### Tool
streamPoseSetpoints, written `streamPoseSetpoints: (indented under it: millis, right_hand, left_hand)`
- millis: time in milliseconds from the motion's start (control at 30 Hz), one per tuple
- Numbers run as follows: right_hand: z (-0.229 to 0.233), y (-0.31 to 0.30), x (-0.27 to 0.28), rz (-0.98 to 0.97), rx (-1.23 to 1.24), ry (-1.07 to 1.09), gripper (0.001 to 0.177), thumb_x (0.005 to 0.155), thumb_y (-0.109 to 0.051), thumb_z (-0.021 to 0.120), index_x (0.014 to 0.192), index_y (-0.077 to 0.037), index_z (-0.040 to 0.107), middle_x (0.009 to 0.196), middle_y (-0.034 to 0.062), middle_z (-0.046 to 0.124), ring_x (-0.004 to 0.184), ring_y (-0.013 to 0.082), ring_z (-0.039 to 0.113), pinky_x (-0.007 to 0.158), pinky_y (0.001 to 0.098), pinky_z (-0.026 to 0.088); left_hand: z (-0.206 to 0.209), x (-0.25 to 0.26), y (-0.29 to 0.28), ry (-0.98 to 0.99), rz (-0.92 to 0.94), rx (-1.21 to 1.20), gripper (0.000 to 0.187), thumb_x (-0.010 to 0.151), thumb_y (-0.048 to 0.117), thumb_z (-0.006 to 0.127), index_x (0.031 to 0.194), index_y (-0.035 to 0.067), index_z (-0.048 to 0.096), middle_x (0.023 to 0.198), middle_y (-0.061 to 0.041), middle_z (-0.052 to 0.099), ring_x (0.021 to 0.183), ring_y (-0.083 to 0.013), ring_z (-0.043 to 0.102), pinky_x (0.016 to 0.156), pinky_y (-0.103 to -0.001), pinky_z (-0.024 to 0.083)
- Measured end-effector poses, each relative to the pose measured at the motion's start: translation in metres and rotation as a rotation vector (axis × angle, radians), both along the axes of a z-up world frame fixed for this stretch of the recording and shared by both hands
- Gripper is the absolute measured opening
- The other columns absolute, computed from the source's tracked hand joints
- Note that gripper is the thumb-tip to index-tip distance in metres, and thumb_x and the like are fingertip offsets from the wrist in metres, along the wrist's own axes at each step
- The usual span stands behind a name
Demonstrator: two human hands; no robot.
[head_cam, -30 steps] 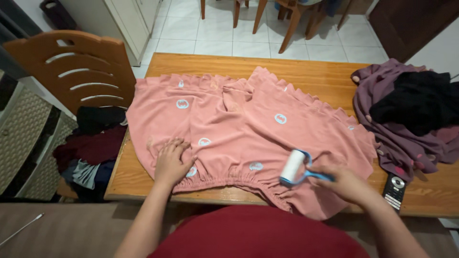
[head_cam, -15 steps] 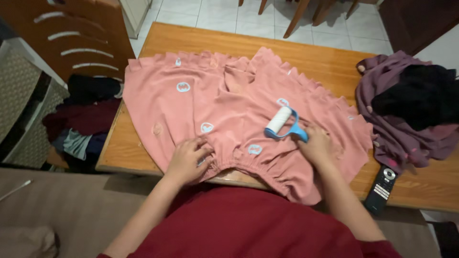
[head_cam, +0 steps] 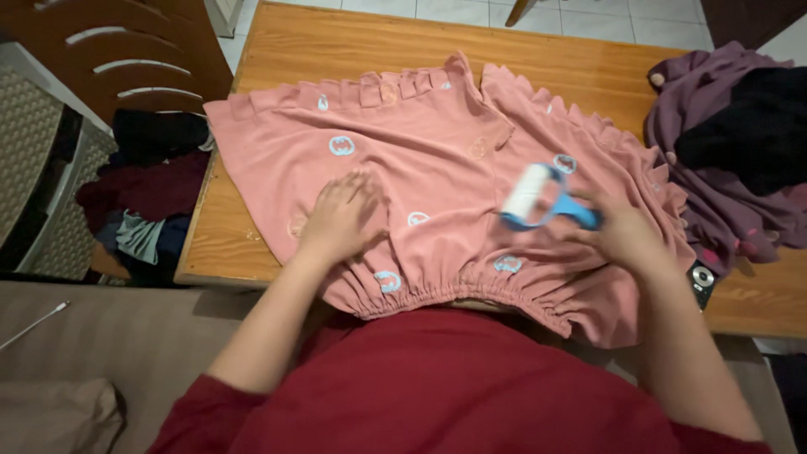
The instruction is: The person uses a lint roller to roll over a pink garment laid on a wooden table. The garment is repeatedly smoothed and repositioned while the roller is applied across its surface.
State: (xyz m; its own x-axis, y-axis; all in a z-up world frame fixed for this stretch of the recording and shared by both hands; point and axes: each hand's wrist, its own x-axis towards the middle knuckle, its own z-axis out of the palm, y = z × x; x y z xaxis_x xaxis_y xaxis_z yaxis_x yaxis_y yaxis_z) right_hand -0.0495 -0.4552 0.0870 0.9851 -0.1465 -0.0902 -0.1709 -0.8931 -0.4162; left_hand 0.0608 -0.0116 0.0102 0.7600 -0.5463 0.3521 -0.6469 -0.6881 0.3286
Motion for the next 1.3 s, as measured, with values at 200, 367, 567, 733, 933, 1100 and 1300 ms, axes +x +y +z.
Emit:
streamPoseSetpoints:
  millis: [200,367,567,733,933,1100,1300]
  right_hand:
    - [0.000,0.111,0.054,0.398,-0.195,0.182,0.040,0.095,-0.040,0.065,0.134,-0.037,0.068,0.121,0.0083,0.069,0.103,0.0291,0.068,0.089,0.0427,0.053]
    - [-0.040,0.206,0.113,0.601,0.155,-0.094,0.038,0.095,-0.039,0.064,0.129,-0.026,0.072,0.123,0.0078,0.073,0.107,0.0283,0.070,0.092,0.0413,0.054]
    - [-0.048,0.217,0.127,0.572,0.175,-0.016,0.037,0.092,-0.037,0.069,0.128,-0.027,0.071,0.125,0.0036,0.073,0.103,0.0251,0.071,0.090,0.0393,0.055]
    - [-0.047,0.084,0.088,0.351,0.319,0.152,0.036,0.090,-0.032,0.073,0.126,-0.028,0.075,0.119,0.0008,0.080,0.100,0.0121,0.074,0.091,0.0316,0.055]
    - [-0.025,-0.023,0.024,-0.014,0.178,0.405,0.043,0.089,-0.037,0.074,0.131,-0.041,0.073,0.070,0.0079,0.069,0.052,0.0143,0.052,0.058,0.0352,0.050]
    - [-0.030,-0.003,0.043,0.073,0.122,0.376,0.042,0.092,-0.037,0.069,0.134,-0.041,0.071,0.081,0.0052,0.077,0.058,0.0151,0.054,0.063,0.0336,0.051]
    - [-0.082,0.092,0.148,0.507,0.010,-0.114,0.036,0.093,-0.035,0.070,0.126,-0.021,0.074,0.125,0.0046,0.073,0.101,0.0260,0.073,0.089,0.0361,0.054]
  left_hand:
    - [-0.037,0.017,0.006,0.049,0.044,-0.090,0.086,0.093,0.046,0.057,0.159,-0.001,0.029,0.150,-0.027,0.049,0.139,-0.0413,0.045,0.116,-0.053,0.031]
    - [-0.046,0.015,0.018,0.246,0.002,-0.618,0.082,0.104,0.060,0.033,0.161,0.001,0.032,0.146,-0.024,0.057,0.134,-0.0360,0.059,0.115,-0.042,0.044]
    - [-0.059,0.021,0.023,0.062,0.051,-0.590,0.085,0.105,0.065,0.029,0.154,-0.004,0.042,0.146,-0.028,0.055,0.135,-0.0414,0.053,0.115,-0.045,0.038]
    - [-0.059,0.024,0.022,0.033,0.017,-0.514,0.075,0.107,0.062,0.032,0.137,-0.001,0.059,0.137,-0.023,0.063,0.129,-0.0399,0.058,0.113,-0.046,0.042]
    - [-0.044,0.017,0.018,0.048,0.069,-0.493,0.062,0.104,0.055,0.042,0.131,0.003,0.063,0.121,-0.019,0.067,0.115,-0.0381,0.063,0.102,-0.047,0.047]
    - [-0.047,0.016,0.014,0.149,0.130,-0.604,0.051,0.101,0.037,0.053,0.137,0.000,0.053,0.130,-0.021,0.060,0.113,-0.0352,0.064,0.098,-0.044,0.049]
    - [-0.063,0.020,0.019,0.062,0.161,-0.614,0.036,0.107,0.021,0.051,0.137,0.001,0.056,0.133,-0.021,0.060,0.122,-0.0365,0.059,0.104,-0.043,0.049]
